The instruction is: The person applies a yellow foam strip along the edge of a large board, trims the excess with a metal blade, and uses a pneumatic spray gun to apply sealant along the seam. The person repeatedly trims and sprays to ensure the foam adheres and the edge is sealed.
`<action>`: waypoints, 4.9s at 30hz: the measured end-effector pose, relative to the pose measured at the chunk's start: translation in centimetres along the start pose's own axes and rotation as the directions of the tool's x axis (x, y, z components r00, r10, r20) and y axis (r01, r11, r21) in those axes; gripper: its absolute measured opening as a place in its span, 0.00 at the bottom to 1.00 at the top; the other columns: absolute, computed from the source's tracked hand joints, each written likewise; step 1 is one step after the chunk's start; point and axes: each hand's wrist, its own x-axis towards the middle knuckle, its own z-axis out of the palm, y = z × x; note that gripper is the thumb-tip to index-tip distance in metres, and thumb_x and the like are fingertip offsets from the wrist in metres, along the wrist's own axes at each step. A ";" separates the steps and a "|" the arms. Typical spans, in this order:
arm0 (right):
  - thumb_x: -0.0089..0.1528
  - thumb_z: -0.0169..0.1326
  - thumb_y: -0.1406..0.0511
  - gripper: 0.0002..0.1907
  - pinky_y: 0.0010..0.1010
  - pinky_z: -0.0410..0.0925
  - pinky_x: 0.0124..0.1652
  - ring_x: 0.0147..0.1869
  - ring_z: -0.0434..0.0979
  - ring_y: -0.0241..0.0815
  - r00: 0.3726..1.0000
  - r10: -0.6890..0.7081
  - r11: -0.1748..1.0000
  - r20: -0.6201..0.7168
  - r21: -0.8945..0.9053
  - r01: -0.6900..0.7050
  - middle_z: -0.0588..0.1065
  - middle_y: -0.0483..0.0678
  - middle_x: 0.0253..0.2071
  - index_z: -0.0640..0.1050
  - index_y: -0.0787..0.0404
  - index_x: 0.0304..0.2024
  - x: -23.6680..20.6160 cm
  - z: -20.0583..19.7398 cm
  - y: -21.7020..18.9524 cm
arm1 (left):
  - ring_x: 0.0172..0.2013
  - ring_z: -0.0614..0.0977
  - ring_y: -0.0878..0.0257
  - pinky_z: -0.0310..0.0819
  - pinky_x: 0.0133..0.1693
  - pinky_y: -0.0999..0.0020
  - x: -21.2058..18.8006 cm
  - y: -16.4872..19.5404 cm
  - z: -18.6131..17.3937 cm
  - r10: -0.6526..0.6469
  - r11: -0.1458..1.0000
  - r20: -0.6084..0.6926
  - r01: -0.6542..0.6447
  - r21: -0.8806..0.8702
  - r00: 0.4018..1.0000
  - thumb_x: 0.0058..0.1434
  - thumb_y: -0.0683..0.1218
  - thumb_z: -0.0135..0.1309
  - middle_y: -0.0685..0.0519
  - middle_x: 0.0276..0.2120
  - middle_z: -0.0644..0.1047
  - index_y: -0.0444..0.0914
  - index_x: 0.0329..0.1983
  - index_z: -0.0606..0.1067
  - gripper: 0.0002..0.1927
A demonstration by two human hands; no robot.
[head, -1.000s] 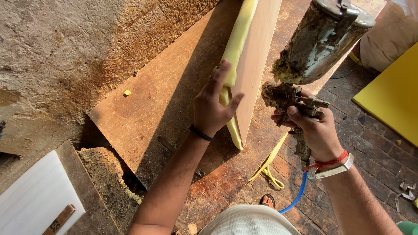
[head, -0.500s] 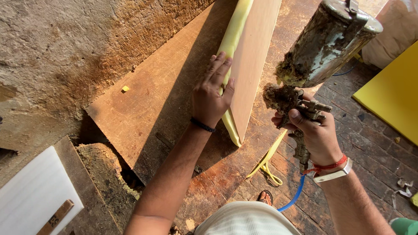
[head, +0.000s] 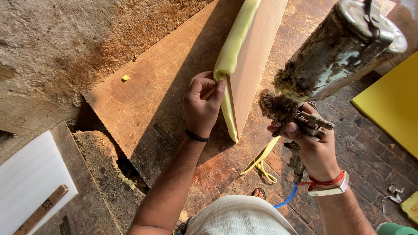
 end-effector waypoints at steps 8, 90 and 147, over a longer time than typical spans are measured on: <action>0.66 0.57 0.67 0.23 0.42 0.78 0.54 0.52 0.84 0.48 0.997 -0.078 0.997 0.026 0.003 0.078 0.79 0.57 0.53 0.71 0.72 0.61 -0.2 2.3 -2.1 | 0.52 0.84 0.60 0.87 0.53 0.66 -0.2 -0.1 -0.5 -0.012 0.977 0.068 0.026 -0.212 0.998 0.68 0.43 0.60 0.43 0.57 0.76 0.33 0.38 0.75 0.08; 0.65 0.58 0.69 0.21 0.34 0.79 0.40 0.41 0.82 0.40 0.995 -0.081 0.888 -0.060 -0.457 0.045 0.79 0.51 0.41 0.75 0.71 0.59 -1.5 9.3 -9.5 | 0.64 0.77 0.55 0.73 0.67 0.56 -2.4 -5.7 2.5 -0.209 0.698 0.282 0.345 -0.628 0.936 0.59 0.53 0.69 0.44 0.65 0.75 0.34 0.72 0.66 0.41; 0.64 0.57 0.68 0.22 0.34 0.77 0.46 0.47 0.85 0.45 0.972 -0.038 0.925 -0.234 -0.376 -0.054 0.82 0.56 0.45 0.74 0.72 0.59 -4.9 3.4 -5.2 | 0.75 0.62 0.56 0.60 0.75 0.55 5.9 -2.3 1.2 0.266 0.945 0.560 -0.098 -0.312 0.784 0.54 0.49 0.68 0.57 0.64 0.75 0.45 0.55 0.78 0.24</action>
